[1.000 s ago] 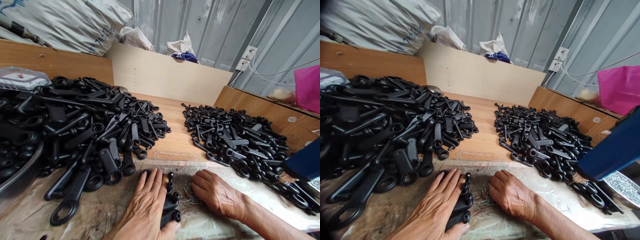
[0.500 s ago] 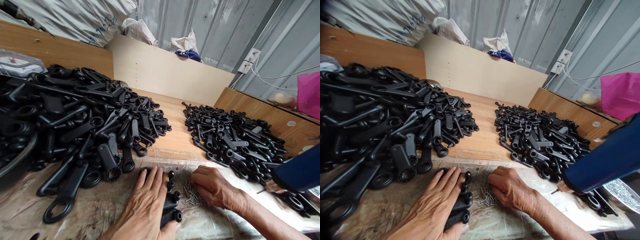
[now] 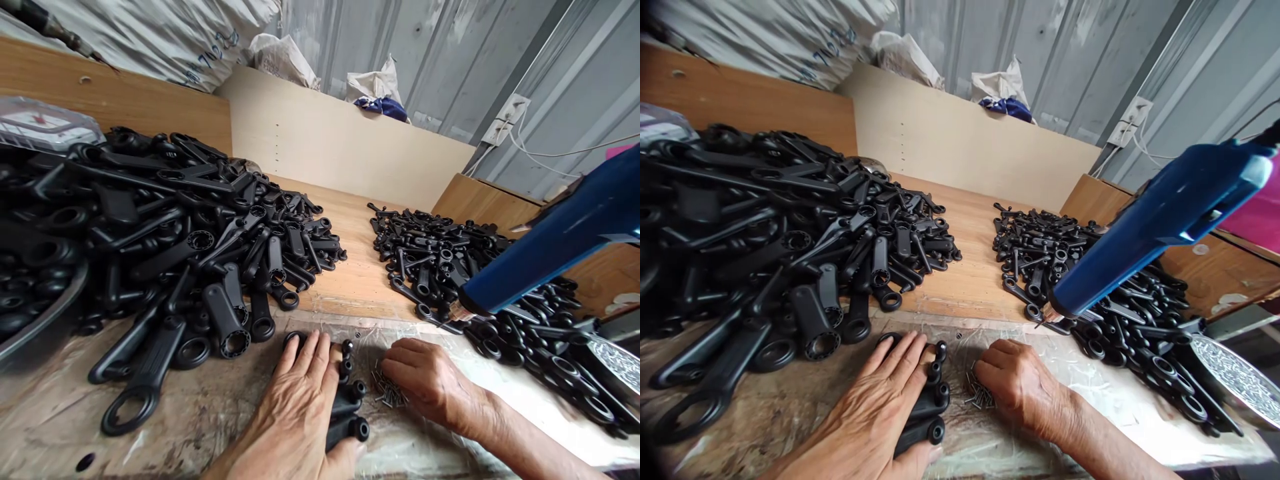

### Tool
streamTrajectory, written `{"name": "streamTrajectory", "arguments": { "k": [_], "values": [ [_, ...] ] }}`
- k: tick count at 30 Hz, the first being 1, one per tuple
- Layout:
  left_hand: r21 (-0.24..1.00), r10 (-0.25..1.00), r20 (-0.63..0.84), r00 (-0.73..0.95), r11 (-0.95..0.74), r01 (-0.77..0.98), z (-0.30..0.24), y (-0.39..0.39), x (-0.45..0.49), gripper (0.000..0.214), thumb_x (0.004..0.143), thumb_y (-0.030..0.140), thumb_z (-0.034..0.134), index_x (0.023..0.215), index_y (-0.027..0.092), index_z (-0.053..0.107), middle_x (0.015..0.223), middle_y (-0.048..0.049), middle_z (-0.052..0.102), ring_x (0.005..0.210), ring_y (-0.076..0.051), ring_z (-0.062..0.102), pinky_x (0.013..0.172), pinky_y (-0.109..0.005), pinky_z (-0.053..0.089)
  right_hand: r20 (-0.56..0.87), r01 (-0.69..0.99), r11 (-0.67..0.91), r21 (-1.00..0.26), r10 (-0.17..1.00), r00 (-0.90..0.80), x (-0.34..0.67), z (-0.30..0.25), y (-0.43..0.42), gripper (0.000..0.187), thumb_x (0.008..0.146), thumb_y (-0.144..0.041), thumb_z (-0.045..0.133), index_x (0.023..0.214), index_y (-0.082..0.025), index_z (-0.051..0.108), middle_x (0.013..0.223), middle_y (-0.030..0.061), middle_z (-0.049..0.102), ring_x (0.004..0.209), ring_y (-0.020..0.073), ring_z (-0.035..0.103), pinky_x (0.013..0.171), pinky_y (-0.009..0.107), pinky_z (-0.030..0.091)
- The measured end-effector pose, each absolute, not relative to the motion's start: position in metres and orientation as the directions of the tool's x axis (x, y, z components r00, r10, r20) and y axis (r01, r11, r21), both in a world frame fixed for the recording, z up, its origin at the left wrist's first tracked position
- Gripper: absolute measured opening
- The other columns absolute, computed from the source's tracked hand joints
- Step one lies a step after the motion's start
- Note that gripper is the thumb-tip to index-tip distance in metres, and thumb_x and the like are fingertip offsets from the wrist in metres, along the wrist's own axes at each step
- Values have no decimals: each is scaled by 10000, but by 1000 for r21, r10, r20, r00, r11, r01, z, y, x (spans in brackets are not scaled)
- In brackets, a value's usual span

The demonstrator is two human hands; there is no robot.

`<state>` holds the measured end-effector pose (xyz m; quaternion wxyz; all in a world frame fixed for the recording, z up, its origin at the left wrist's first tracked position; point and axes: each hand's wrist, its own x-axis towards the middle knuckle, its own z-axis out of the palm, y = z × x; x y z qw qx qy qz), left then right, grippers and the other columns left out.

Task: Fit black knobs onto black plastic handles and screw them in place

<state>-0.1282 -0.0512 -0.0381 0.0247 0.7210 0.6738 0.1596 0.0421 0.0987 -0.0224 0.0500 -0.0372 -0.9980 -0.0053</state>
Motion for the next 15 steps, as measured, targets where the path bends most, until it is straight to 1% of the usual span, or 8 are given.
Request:
{"name": "streamTrajectory", "arguments": {
  "k": [2, 4, 6, 7, 9, 12, 13, 15],
  "values": [
    [252, 980, 197, 26, -76, 965, -36, -51, -128, 674, 719, 455, 547, 1261, 65, 458, 1373, -217, 349, 1296, -341, 246, 1035, -497, 259, 131, 46, 998, 39, 41, -991, 43, -26, 97, 301, 874, -65, 256, 712, -189, 477, 685, 41, 554, 615, 161, 439, 558, 276, 326],
    [242, 987, 159, 15, -54, 969, -34, -50, -129, 676, 728, 455, 538, 1266, 54, 451, 1374, -226, 337, 1295, -346, 241, 1030, -506, 262, 174, 31, 998, 48, 22, -985, 43, -30, 97, 308, 884, -70, 244, 725, -180, 484, 687, 43, 558, 605, 160, 433, 552, 276, 332],
    [244, 996, 87, 37, -57, 968, -32, -47, -130, 679, 737, 462, 524, 1258, 31, 457, 1368, -245, 326, 1283, -359, 259, 1017, -512, 285, 222, 48, 999, -2, 47, -974, 43, -32, 96, 308, 883, -71, 236, 742, -174, 490, 675, 47, 559, 601, 158, 445, 549, 269, 350],
    [253, 997, 57, 51, -64, 965, -32, -46, -130, 680, 738, 468, 519, 1252, 27, 464, 1365, -248, 325, 1279, -363, 266, 1013, -513, 293, 241, 78, 995, -58, 89, -966, 42, -31, 96, 294, 881, -79, 247, 756, -173, 496, 665, 45, 559, 600, 155, 460, 549, 262, 362],
    [275, 997, 33, 67, -74, 959, -32, -45, -131, 677, 739, 476, 512, 1248, 31, 471, 1367, -241, 327, 1280, -360, 265, 1015, -511, 292, 239, 184, 955, -232, 240, -941, 38, -24, 95, 231, 869, -108, 302, 798, -175, 511, 661, 37, 572, 602, 142, 496, 558, 243, 388],
    [288, 998, 55, 36, -50, 956, -34, -46, -130, 701, 749, 463, 512, 1287, 22, 418, 1379, -237, 309, 1296, -350, 231, 1033, -515, 258, 106, 354, 780, -517, 468, -877, 25, -3, 90, 118, 800, -146, 423, 795, -182, 536, 652, 3, 588, 582, 116, 511, 563, 216, 408],
    [291, 997, 64, 31, -49, 956, -35, -48, -129, 717, 751, 456, 515, 1302, 13, 391, 1382, -239, 301, 1298, -351, 227, 1035, -518, 255, 50, 383, 708, -593, 508, -860, 18, 5, 88, 101, 763, -147, 448, 776, -179, 543, 645, -6, 584, 576, 110, 504, 555, 210, 406],
    [299, 996, 84, 29, -53, 953, -36, -50, -128, 738, 752, 440, 521, 1318, -4, 355, 1388, -247, 289, 1298, -360, 223, 1030, -525, 262, -57, 409, 574, -709, 532, -845, 5, 18, 83, 102, 692, -140, 473, 747, -165, 555, 629, -17, 565, 569, 103, 489, 535, 197, 395]
  ]
}}
